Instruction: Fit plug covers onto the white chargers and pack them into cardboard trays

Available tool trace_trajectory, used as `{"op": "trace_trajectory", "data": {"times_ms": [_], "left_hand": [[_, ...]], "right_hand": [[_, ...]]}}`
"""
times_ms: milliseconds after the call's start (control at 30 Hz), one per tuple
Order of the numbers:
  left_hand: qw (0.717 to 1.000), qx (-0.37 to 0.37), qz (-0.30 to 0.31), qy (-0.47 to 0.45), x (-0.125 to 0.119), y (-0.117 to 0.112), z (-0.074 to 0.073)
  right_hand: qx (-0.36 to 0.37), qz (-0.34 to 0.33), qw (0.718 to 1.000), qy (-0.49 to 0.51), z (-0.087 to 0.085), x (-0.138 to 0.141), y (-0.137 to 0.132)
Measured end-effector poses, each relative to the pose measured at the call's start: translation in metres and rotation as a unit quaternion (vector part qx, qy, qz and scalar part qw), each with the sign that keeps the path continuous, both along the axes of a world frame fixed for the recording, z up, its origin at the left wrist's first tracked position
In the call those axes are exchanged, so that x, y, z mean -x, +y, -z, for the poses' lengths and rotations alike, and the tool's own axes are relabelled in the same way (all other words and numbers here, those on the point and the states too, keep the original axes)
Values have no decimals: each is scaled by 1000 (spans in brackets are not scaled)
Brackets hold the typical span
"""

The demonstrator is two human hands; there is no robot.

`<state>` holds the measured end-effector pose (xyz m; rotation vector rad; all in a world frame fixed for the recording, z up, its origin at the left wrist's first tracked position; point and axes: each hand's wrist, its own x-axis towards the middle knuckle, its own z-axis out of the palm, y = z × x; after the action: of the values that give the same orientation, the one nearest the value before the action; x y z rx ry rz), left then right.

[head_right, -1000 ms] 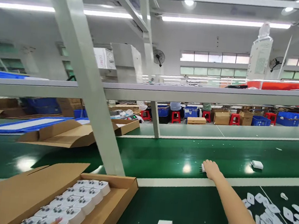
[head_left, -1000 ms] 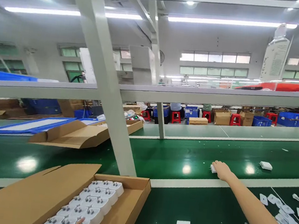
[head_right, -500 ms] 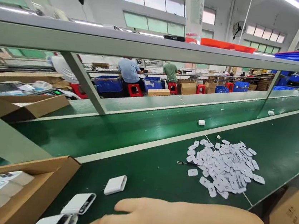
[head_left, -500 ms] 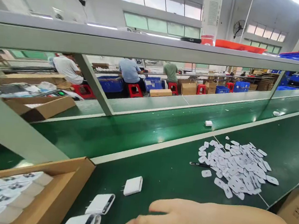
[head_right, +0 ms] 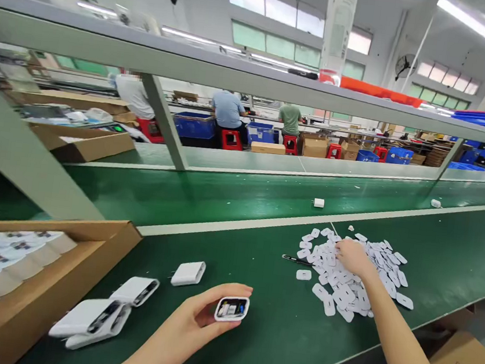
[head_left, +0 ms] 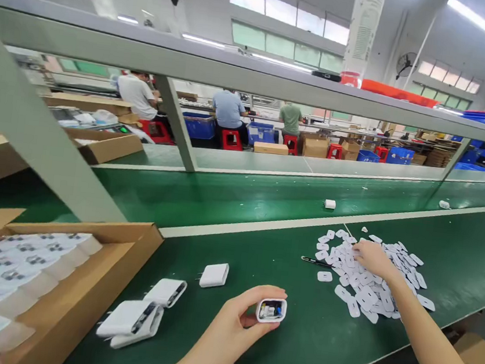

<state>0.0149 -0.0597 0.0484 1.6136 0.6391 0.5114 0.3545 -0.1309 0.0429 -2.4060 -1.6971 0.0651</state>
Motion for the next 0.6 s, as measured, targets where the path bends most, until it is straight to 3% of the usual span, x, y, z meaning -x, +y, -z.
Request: {"op": "trace_trajectory", "data": {"times_ms": [100,200,267,367,400,467,600], "left_hand": [[999,-4,-19,-37,5,0,-4],[997,-2,-39,-66,10,3,-4],[995,9,-45,-90,11,8,0],[991,32,-46,-123,12,19,11],[990,37,-46,-127,13,23,15],[989,47,-44,-130,14,30,22],[975,154,-50,-154,22,42,35]], "right_hand": [[-34,2,998,52,-2,6,6],[-80,-41,985,147,-13,36,9],[-113,-112,942,296,-21,68,10],[-128,-224,818,513,-30,119,16],[-122,-248,791,546,-30,134,20],[-117,-266,762,578,-28,156,31],[-147,-211,755,603,-8,182,60]]}}
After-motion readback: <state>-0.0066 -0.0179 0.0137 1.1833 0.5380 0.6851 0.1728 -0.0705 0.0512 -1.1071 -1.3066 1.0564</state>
